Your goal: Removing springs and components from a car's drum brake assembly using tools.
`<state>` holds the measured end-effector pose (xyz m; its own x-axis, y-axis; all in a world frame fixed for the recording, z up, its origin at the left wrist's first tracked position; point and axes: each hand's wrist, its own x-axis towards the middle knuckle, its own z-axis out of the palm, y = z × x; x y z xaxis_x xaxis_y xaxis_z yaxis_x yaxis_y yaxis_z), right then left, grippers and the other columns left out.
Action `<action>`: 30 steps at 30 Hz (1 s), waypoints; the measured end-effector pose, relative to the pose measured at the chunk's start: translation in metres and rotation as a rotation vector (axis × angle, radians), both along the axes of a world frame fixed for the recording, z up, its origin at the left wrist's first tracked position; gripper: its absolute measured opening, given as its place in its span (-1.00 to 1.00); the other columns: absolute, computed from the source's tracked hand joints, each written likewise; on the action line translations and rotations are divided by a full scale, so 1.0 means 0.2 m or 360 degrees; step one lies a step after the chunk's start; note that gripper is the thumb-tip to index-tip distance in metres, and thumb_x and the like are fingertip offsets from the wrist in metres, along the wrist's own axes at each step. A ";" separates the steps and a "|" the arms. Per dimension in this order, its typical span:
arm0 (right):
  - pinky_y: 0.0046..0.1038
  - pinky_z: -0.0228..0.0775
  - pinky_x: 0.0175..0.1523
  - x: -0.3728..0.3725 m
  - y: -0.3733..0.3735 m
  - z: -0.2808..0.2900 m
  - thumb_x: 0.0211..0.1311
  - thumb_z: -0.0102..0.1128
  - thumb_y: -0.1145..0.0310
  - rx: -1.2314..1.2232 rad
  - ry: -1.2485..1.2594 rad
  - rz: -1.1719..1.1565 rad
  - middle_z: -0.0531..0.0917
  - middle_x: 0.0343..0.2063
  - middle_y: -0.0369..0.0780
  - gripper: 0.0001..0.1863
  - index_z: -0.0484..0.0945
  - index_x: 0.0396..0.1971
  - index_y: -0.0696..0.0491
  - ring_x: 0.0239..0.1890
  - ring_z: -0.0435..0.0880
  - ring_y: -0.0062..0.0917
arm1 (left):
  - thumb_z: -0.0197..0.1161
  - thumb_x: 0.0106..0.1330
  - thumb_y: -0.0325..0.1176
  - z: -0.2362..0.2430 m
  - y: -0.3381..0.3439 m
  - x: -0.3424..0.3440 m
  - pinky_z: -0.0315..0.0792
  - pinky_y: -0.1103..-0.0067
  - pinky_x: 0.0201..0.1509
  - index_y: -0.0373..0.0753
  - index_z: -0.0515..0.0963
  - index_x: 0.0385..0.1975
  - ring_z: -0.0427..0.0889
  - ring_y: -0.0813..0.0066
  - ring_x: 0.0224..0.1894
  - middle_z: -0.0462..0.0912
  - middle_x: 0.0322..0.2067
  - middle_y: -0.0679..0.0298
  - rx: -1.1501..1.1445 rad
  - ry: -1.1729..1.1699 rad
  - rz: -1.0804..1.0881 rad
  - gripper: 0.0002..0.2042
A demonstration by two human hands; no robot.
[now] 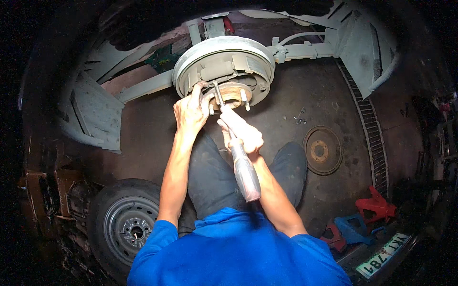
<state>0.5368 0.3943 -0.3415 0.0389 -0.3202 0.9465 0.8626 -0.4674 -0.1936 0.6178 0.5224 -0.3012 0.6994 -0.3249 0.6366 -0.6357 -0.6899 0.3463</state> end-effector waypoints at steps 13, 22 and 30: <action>-0.31 0.61 0.06 -0.11 -0.01 0.14 0.25 0.27 0.37 -0.0271 0.0693 0.0112 0.70 -0.16 0.04 -0.70 0.64 -0.16 0.32 -0.02 0.70 -0.17 | 0.30 0.23 -0.29 0.01 -0.01 0.00 0.46 0.34 -0.54 -0.09 0.55 -0.05 0.61 0.16 -0.61 0.57 -0.68 0.16 -0.0022 -0.0134 -0.0023 -0.71; -0.35 0.62 0.06 -0.11 0.01 0.16 0.11 0.32 0.59 -0.0373 0.0658 -0.0217 0.73 -0.18 -0.04 -0.76 0.66 -0.18 0.28 -0.05 0.73 -0.25 | 0.31 0.24 -0.25 0.00 0.01 0.01 0.46 0.33 -0.52 -0.11 0.56 -0.04 0.62 0.14 -0.61 0.57 -0.68 0.14 0.0006 -0.0089 0.0004 -0.70; -0.36 0.61 0.08 -0.15 0.01 0.15 0.06 0.30 0.69 -0.0266 0.0602 -0.0187 0.70 -0.15 0.02 -0.69 0.63 -0.13 0.28 -0.04 0.72 -0.21 | 0.32 0.23 -0.27 -0.01 0.01 0.01 0.46 0.37 -0.51 -0.07 0.54 -0.07 0.63 0.18 -0.61 0.55 -0.69 0.20 0.0053 -0.0078 0.0034 -0.72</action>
<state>0.5073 0.3970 -0.3122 0.3659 -0.1865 0.9118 0.6842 -0.6103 -0.3994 0.6199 0.5235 -0.3023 0.6744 -0.3321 0.6594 -0.6365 -0.7141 0.2914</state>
